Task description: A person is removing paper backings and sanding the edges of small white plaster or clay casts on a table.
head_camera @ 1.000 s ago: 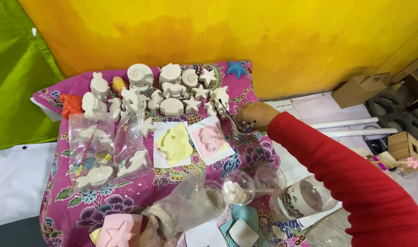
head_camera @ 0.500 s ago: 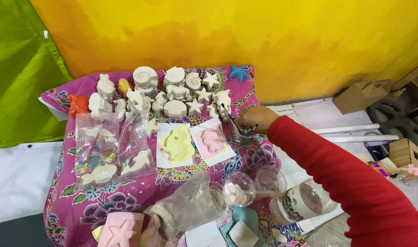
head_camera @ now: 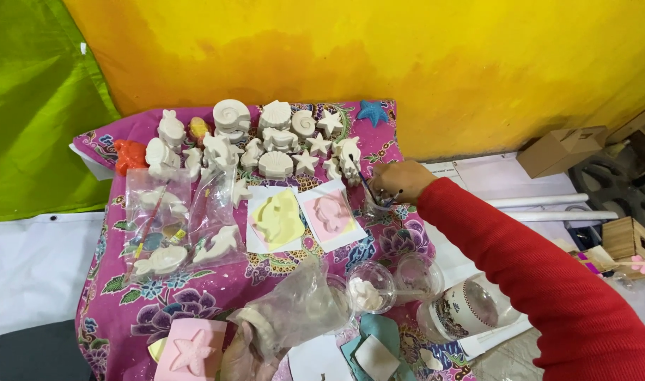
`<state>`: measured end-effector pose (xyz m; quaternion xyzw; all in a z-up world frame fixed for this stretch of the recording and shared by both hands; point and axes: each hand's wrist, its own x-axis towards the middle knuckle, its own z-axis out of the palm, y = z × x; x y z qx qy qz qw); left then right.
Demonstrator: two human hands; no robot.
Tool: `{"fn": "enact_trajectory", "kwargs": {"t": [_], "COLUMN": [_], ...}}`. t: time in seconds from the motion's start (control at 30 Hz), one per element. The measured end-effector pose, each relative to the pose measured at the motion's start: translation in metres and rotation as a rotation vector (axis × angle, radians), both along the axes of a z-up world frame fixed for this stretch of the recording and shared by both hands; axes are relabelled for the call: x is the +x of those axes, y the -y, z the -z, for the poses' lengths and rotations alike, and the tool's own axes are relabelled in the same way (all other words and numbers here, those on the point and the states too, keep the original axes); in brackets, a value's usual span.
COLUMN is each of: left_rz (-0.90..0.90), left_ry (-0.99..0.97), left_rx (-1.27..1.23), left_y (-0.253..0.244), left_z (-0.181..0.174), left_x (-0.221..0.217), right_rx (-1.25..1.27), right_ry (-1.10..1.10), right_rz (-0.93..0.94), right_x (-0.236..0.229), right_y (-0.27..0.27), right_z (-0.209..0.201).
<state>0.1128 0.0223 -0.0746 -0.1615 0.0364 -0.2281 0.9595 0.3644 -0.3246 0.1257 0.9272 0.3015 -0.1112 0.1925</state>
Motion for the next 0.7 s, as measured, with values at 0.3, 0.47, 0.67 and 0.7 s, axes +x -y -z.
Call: {"fn": "enact_trajectory", "kwargs": {"t": [0.3, 0.47, 0.67, 0.7], "left_rz": [0.093, 0.045, -0.119, -0.11], "left_ry": [0.078, 0.0, 0.117, 0.147], "left_rx": [-0.241, 0.009, 0.465, 0.438], "left_y": [0.001, -0.001, -0.004, -0.004], "left_z": [-0.023, -0.009, -0.019, -0.021], "left_x": [0.002, -0.001, -0.003, -0.004], "right_rx": [0.198, 0.362, 0.995, 1.39], "right_ry": [0.004, -0.003, 0.123, 0.071], "right_rz": [0.067, 0.304, 0.593, 0.788], "right_x": [-0.016, -0.052, -0.115, -0.139], "right_y": [-0.002, -0.012, -0.004, -0.016], "right_z": [-0.039, -0.089, -0.152, -0.169]}}
